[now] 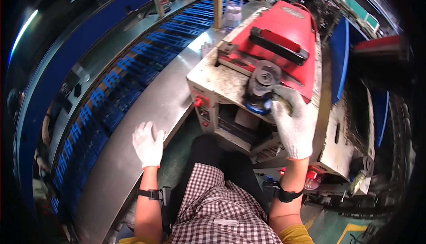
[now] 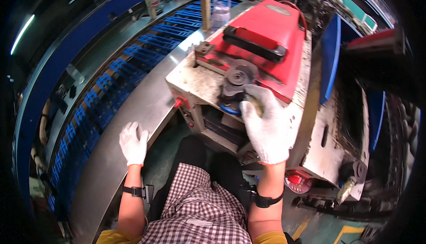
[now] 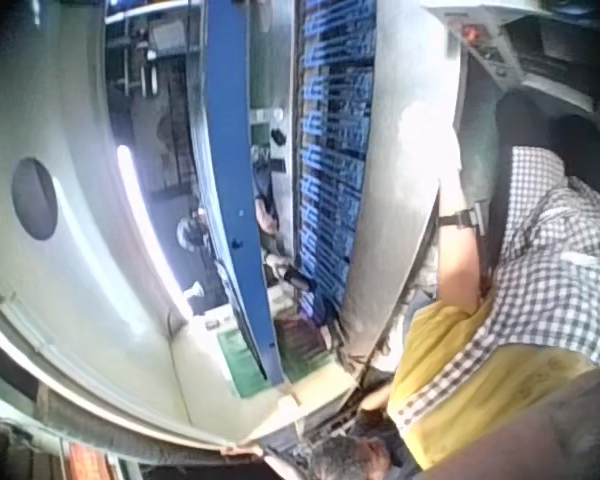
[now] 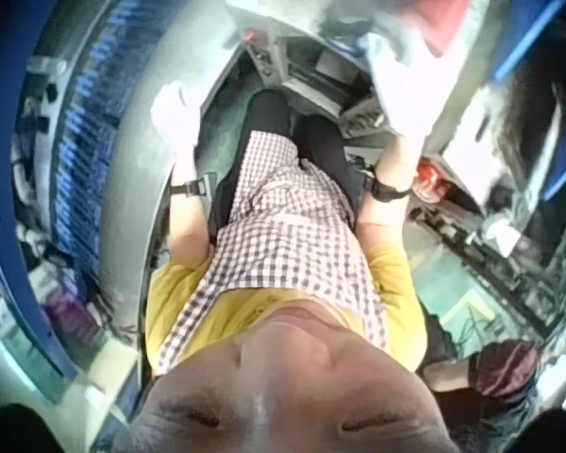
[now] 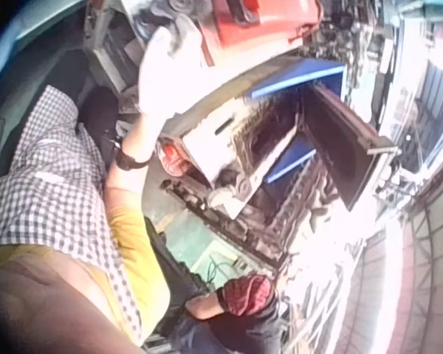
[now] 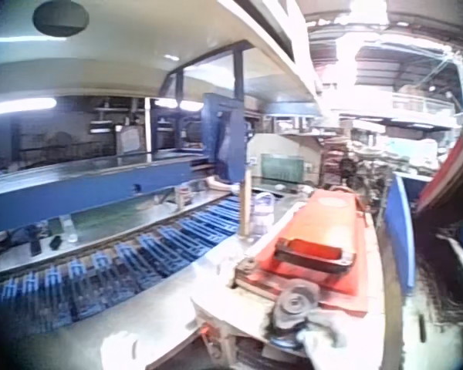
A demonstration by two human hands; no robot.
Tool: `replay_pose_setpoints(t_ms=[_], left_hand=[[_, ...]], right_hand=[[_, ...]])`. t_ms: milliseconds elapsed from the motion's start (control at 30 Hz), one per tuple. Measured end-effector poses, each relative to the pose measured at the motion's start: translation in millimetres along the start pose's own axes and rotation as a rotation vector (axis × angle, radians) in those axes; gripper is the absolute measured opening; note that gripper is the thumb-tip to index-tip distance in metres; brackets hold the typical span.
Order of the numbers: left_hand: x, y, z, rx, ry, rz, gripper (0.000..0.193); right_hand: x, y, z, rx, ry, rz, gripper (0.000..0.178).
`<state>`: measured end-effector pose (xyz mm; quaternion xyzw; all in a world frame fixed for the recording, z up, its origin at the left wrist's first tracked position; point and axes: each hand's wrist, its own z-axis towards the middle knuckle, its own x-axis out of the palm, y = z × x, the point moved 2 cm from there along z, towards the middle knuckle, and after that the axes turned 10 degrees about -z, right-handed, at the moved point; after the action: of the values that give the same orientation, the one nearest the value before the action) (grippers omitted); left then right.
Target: Operate an industrial heat-press machine to bond soles to shoe uppers and inspect the finished product.
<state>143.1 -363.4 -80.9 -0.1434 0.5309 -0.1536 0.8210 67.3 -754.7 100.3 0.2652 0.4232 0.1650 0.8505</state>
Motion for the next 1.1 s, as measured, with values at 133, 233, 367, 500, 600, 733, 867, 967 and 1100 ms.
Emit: replay_pose_setpoints(t_ms=[133, 233, 367, 500, 600, 733, 867, 967, 1100], left_hand=[[3.9, -3.5, 2.2, 0.024, -0.019, -0.014, 0.053], [2.4, -11.1, 2.2, 0.054, -0.026, 0.005, 0.051], [3.8, -7.8, 1.3, 0.036, -0.016, 0.019, 0.052], [7.5, -2.5, 0.1, 0.042, -0.034, -0.006, 0.053], [7.5, -3.2, -0.5, 0.041, -0.041, 0.007, 0.053], [7.2, -1.4, -0.6, 0.032, -0.033, 0.006, 0.053], [6.9, -3.9, 0.3, 0.011, -0.026, 0.006, 0.052], [8.5, -1.7, -0.1, 0.022, -0.022, -0.006, 0.052], [10.3, 1.2, -1.3, 0.035, -0.030, 0.010, 0.053]], right_hand=[[-4.5, 0.5, -1.2, 0.007, -0.032, -0.045, 0.032], [-4.7, -2.9, -2.2, 0.006, -0.042, -0.035, 0.031], [-3.5, -5.0, -2.4, 0.000, -0.036, -0.019, 0.031], [-3.2, -3.6, -2.3, 0.017, -0.024, -0.007, 0.031], [-3.4, -2.2, -2.7, 0.032, -0.021, -0.003, 0.031], [-2.7, -3.3, -1.8, 0.022, -0.019, -0.022, 0.032], [0.9, -9.8, -2.6, 0.020, -0.027, 0.031, 0.032], [0.7, -8.8, -2.5, 0.037, -0.023, 0.047, 0.033], [-2.0, -4.9, -2.0, 0.017, -0.021, 0.009, 0.032]])
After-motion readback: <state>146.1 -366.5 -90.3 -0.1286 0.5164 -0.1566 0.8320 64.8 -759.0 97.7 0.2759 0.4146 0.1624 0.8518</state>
